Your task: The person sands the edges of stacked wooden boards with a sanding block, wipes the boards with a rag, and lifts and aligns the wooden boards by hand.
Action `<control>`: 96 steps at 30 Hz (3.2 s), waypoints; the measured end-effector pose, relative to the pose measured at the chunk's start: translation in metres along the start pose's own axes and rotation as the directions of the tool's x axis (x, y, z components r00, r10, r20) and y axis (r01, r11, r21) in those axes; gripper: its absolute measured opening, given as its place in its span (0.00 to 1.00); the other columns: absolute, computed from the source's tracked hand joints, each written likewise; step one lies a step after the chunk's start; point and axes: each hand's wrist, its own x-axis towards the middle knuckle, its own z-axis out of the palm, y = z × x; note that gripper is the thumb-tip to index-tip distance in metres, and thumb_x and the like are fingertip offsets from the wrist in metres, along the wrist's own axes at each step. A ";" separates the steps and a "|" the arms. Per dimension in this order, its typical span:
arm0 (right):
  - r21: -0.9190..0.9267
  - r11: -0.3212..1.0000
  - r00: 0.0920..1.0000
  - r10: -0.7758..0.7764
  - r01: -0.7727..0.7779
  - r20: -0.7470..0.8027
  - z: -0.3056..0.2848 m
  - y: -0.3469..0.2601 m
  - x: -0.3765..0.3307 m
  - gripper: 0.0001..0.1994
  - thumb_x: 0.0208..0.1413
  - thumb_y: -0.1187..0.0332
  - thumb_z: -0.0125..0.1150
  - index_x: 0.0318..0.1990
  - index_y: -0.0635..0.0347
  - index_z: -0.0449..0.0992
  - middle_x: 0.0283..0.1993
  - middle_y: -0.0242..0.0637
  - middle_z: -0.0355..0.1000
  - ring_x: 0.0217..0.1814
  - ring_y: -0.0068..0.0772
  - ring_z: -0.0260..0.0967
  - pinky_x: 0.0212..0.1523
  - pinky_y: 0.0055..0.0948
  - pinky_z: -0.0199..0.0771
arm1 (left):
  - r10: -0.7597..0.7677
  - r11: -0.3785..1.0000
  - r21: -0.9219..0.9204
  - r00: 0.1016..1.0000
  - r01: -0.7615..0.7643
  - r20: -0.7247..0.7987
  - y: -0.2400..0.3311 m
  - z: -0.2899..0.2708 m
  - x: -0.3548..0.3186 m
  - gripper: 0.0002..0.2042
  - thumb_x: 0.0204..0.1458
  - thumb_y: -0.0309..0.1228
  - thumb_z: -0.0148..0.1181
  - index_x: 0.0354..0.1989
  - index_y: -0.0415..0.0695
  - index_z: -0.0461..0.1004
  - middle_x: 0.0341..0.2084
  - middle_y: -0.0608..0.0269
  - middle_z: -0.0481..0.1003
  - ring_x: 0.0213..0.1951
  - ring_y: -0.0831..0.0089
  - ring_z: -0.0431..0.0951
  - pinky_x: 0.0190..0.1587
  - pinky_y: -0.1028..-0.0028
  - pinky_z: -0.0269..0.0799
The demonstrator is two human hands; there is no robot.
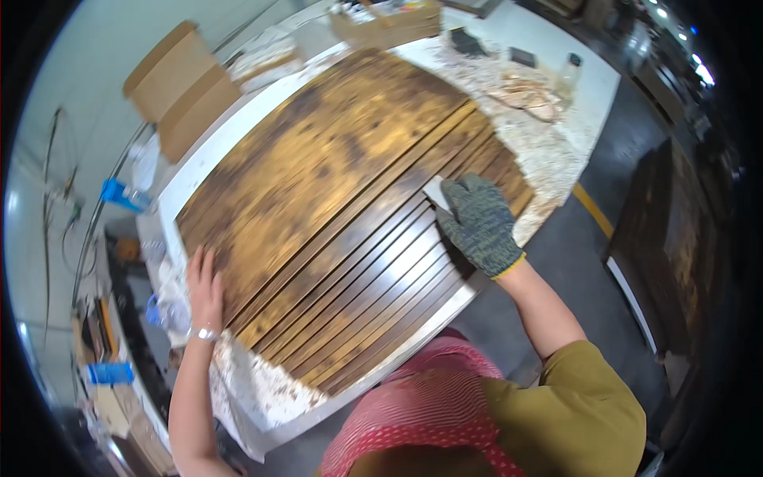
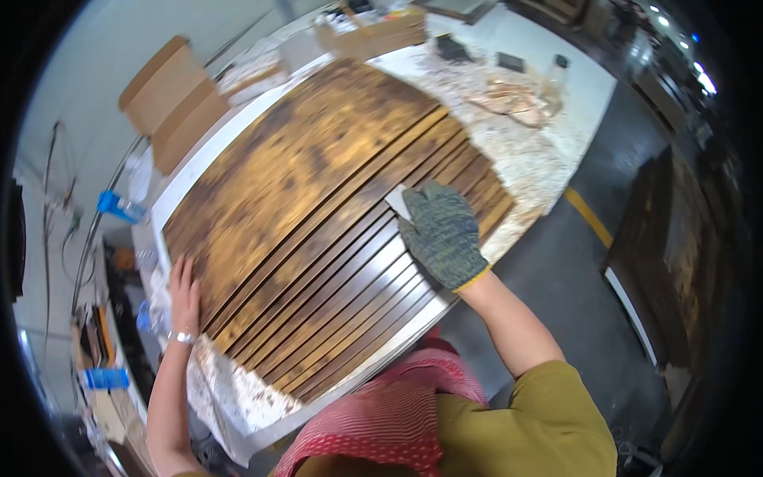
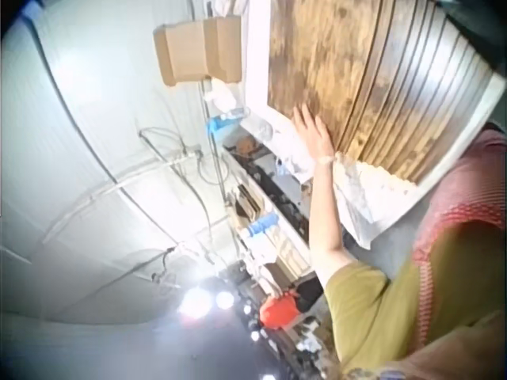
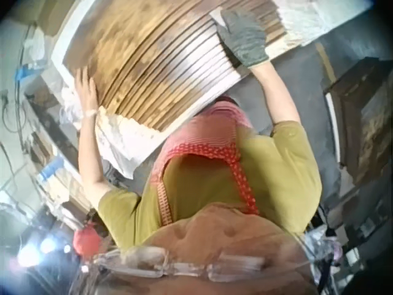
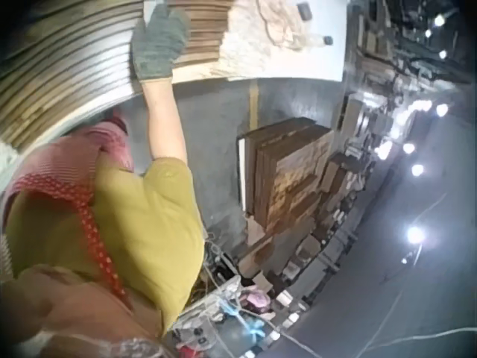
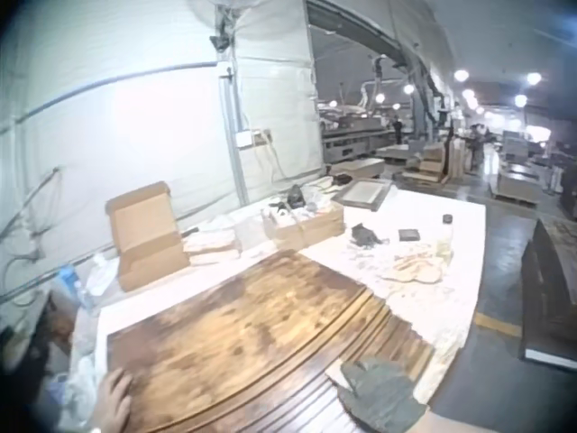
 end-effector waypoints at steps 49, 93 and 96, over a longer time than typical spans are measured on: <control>-0.151 0.959 0.960 0.257 -0.239 0.112 -0.009 0.164 0.072 0.21 0.55 0.56 0.60 0.53 0.56 0.76 0.47 0.50 0.72 0.49 0.51 0.71 0.50 0.45 0.71 | -0.026 1.000 -0.008 0.999 0.026 0.039 0.006 -0.004 0.000 0.24 0.65 0.38 0.41 0.67 0.41 0.61 0.70 0.49 0.53 0.70 0.46 0.49 0.71 0.54 0.43; 0.503 0.785 0.872 -0.476 0.361 0.117 0.032 -0.342 0.003 0.18 0.54 0.58 0.59 0.49 0.58 0.74 0.38 0.42 0.71 0.41 0.46 0.71 0.42 0.43 0.71 | 0.233 0.970 -0.076 0.972 -0.230 0.035 -0.036 -0.016 0.002 0.20 0.65 0.40 0.43 0.65 0.57 0.66 0.67 0.57 0.59 0.64 0.48 0.56 0.68 0.56 0.54; 0.453 0.770 0.855 -0.518 0.450 0.031 0.032 -0.328 0.023 0.20 0.54 0.59 0.58 0.50 0.62 0.74 0.39 0.44 0.71 0.43 0.46 0.71 0.45 0.44 0.70 | 0.251 0.966 -0.071 0.968 -0.250 0.006 -0.039 -0.013 0.003 0.20 0.65 0.42 0.44 0.65 0.58 0.67 0.66 0.59 0.60 0.63 0.48 0.57 0.68 0.57 0.55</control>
